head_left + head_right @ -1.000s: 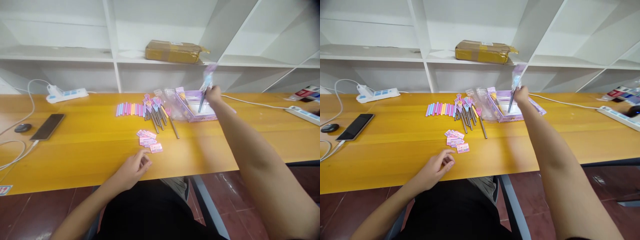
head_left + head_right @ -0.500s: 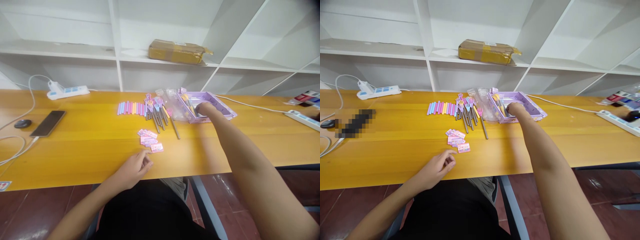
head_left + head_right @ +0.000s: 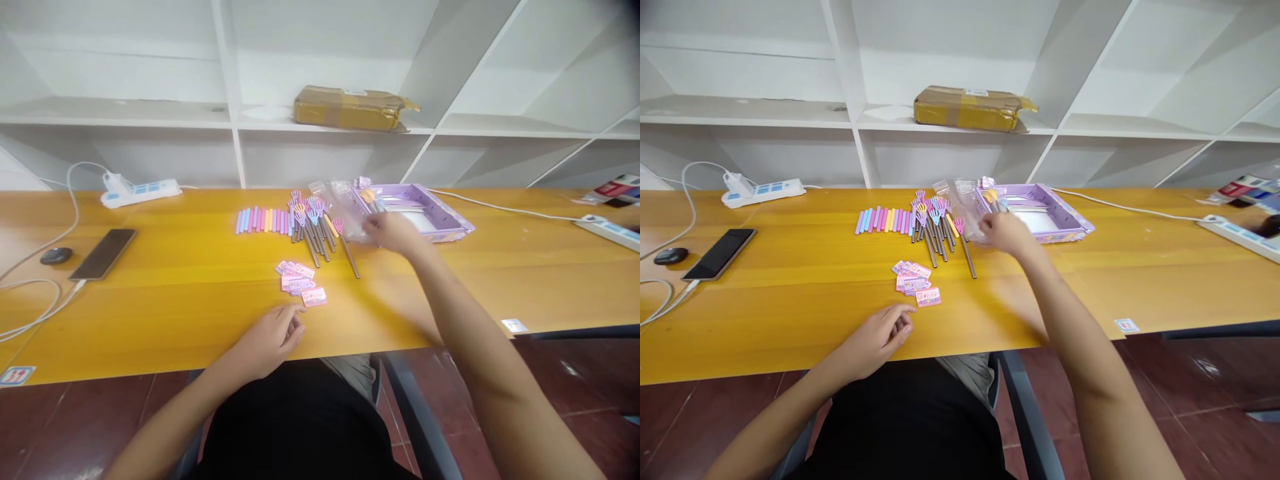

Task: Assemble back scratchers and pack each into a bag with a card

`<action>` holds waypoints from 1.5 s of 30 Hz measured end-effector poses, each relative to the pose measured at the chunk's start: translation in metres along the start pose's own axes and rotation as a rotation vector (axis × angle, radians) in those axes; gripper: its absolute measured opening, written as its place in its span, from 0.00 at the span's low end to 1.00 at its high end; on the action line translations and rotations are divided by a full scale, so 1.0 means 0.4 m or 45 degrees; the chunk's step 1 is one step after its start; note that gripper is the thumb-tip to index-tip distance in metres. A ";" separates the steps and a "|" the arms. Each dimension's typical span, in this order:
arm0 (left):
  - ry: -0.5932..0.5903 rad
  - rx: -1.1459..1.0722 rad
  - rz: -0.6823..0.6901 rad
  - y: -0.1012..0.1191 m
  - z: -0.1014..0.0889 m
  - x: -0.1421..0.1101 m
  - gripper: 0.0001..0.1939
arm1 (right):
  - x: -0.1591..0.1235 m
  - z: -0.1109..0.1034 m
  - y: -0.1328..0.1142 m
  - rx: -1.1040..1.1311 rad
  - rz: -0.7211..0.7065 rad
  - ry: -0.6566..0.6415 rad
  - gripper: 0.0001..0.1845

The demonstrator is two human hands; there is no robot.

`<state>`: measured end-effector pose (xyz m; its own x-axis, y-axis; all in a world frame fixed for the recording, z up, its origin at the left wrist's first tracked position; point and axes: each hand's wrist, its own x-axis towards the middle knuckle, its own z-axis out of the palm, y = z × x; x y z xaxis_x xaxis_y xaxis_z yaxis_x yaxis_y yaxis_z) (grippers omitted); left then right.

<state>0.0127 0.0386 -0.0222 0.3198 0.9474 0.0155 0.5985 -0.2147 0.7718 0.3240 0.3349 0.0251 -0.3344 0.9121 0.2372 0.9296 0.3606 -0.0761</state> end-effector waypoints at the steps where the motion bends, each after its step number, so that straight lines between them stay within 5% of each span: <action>1: 0.008 0.028 0.017 0.000 0.001 0.000 0.14 | -0.029 0.021 -0.032 0.005 -0.017 -0.024 0.18; 6: 0.019 0.086 0.065 -0.012 0.005 0.006 0.13 | -0.093 0.088 -0.114 0.001 0.081 0.037 0.23; 16: -0.116 0.132 0.007 0.055 -0.050 -0.031 0.13 | -0.098 0.116 -0.112 0.161 0.068 0.199 0.22; 20: -0.015 0.396 -0.018 0.042 -0.196 0.017 0.13 | -0.100 0.124 -0.124 0.199 0.011 0.217 0.22; 25: 0.617 0.716 -0.250 -0.104 -0.435 0.227 0.09 | -0.100 0.128 -0.134 0.232 -0.034 0.192 0.22; 28: 0.820 0.708 -0.389 -0.206 -0.503 0.318 0.12 | -0.101 0.127 -0.135 0.234 -0.034 0.176 0.23; 36: 0.868 0.603 -0.507 -0.392 -0.490 0.345 0.09 | -0.107 0.123 -0.126 0.178 -0.035 0.139 0.24; 45: 0.752 0.584 -0.451 -0.437 -0.482 0.354 0.17 | -0.069 0.069 -0.267 0.062 -0.224 -0.108 0.25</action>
<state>-0.1883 0.2562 -0.0323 -0.3064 0.9185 0.2500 0.8726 0.1660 0.4594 0.2296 0.2763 0.0000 -0.5050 0.8464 0.1691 0.8476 0.5233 -0.0880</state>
